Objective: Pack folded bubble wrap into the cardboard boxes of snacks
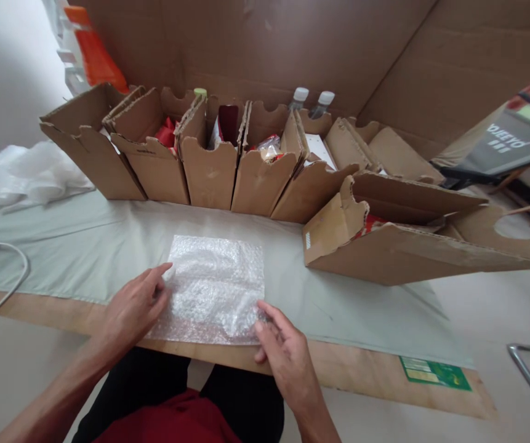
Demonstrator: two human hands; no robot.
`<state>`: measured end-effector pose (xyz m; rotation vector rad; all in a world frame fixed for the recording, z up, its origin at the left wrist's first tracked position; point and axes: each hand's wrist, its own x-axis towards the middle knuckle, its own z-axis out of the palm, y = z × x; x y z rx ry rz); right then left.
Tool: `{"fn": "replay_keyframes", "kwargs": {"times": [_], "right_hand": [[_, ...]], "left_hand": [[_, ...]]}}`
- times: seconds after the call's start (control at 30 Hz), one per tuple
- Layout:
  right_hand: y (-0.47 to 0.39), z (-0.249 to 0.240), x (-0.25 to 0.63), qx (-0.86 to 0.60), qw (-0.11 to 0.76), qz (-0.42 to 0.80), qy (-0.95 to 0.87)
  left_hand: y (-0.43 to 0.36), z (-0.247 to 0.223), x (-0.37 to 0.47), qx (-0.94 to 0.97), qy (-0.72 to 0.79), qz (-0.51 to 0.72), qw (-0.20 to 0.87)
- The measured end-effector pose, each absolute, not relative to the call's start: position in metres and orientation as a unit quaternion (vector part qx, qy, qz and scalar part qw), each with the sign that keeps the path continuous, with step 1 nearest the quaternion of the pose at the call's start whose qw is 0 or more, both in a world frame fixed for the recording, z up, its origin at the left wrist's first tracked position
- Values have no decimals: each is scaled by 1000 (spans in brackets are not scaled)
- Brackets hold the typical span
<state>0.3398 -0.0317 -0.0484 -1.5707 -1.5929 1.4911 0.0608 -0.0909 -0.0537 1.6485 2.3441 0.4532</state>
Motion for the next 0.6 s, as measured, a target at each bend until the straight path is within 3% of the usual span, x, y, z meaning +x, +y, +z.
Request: {"fn": "replay_keyframes", "kwargs": {"times": [0.13,0.33,0.5,0.6], "right_hand": [[-44,-47,356,-565,220,518,-604],[-8,-35,346,-508,296,252,-768],[26,-42,276,-261,138,188,-937],[41,-55,287,-277,92,155,-944]], "left_hand": [[-86,-52,55,572,803,145,77],[-84,-45,56,656,723,219,-12],[-70,-49,68,716,681,150,21],[-69,-55,65,717,682,136,40]]}}
